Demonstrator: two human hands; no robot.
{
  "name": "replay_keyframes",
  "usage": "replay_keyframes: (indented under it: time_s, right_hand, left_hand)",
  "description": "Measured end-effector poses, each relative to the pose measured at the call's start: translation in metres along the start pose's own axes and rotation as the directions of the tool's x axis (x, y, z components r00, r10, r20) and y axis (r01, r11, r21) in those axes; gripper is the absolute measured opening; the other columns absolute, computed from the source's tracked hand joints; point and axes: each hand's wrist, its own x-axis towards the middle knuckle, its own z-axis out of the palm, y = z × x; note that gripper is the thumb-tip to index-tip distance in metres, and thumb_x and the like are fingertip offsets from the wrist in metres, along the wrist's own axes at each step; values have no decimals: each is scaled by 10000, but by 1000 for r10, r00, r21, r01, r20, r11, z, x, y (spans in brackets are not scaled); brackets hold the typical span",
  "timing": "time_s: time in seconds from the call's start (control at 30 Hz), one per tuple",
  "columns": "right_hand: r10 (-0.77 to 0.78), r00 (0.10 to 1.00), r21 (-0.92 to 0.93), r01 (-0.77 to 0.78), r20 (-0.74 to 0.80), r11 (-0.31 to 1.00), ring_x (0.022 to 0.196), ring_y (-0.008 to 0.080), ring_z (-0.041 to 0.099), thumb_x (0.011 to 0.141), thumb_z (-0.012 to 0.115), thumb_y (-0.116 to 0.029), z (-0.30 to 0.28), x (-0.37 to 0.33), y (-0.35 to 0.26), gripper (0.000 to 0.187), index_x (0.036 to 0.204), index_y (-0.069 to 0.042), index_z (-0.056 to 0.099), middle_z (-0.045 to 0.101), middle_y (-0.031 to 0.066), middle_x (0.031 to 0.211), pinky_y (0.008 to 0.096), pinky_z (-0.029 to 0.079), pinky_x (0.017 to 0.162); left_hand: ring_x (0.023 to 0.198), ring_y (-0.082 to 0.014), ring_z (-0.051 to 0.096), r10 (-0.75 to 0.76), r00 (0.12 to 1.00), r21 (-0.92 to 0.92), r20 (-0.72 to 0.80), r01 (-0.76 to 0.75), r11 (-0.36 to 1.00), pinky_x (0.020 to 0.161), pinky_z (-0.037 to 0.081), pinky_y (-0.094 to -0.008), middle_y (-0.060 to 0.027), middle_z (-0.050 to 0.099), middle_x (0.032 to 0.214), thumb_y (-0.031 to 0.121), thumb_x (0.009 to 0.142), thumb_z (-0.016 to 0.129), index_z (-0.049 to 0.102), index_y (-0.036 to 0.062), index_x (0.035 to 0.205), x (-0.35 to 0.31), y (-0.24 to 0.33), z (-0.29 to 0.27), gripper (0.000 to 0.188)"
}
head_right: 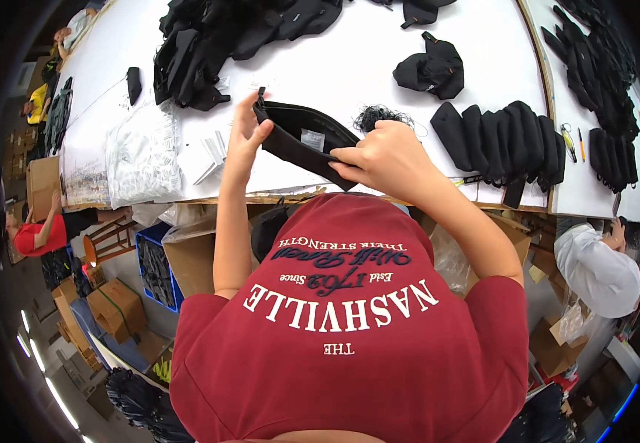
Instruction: Inspecting, cleaning, and packing black soft padded pouches into cardboard boxes.
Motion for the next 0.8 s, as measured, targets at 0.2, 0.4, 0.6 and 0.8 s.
replay_keyframes:
  time_s: [0.2,0.4,0.6,0.8]
  right_hand:
    - [-6,965,162,51,-264,985,416,151,430,711,726,-160,3,-16,-28,72,731,-110,679,456,-16,471,301,328,480]
    - [243,922,506,-61,-302,860,551,213,466,761,644,-94,-8,-35,-24,227,597,-21,505,460,79,611,304,323,483]
    - [253,929,550,-66,-271,833,638,145,574,827,636,-136,-44,33,-22,179,992,-70,612,622,73,917,262,452,564]
    - [193,956,387,-95,-221,917,584,166,553,798,660,-144,-54,37,-18,126,894,-91,599,610,28,743,279,440,536]
  left_hand:
    - [773,-127,547,-11,976,-557,217,133,820,700,456,-237,-69,573,870,271,802,715,512,43,955,-11,6,-7,342]
    - [700,-118,525,7,983,-482,183,83,872,632,429,-225,-92,563,791,424,900,540,494,14,930,-1,44,1,414]
    - [842,-56,560,44,885,-493,464,216,843,750,442,-182,-8,606,933,234,902,567,557,-16,1130,2,63,23,338]
    - [795,-43,544,-14,872,-420,490,250,872,720,426,-172,13,603,880,237,899,576,597,13,1046,-7,81,37,269]
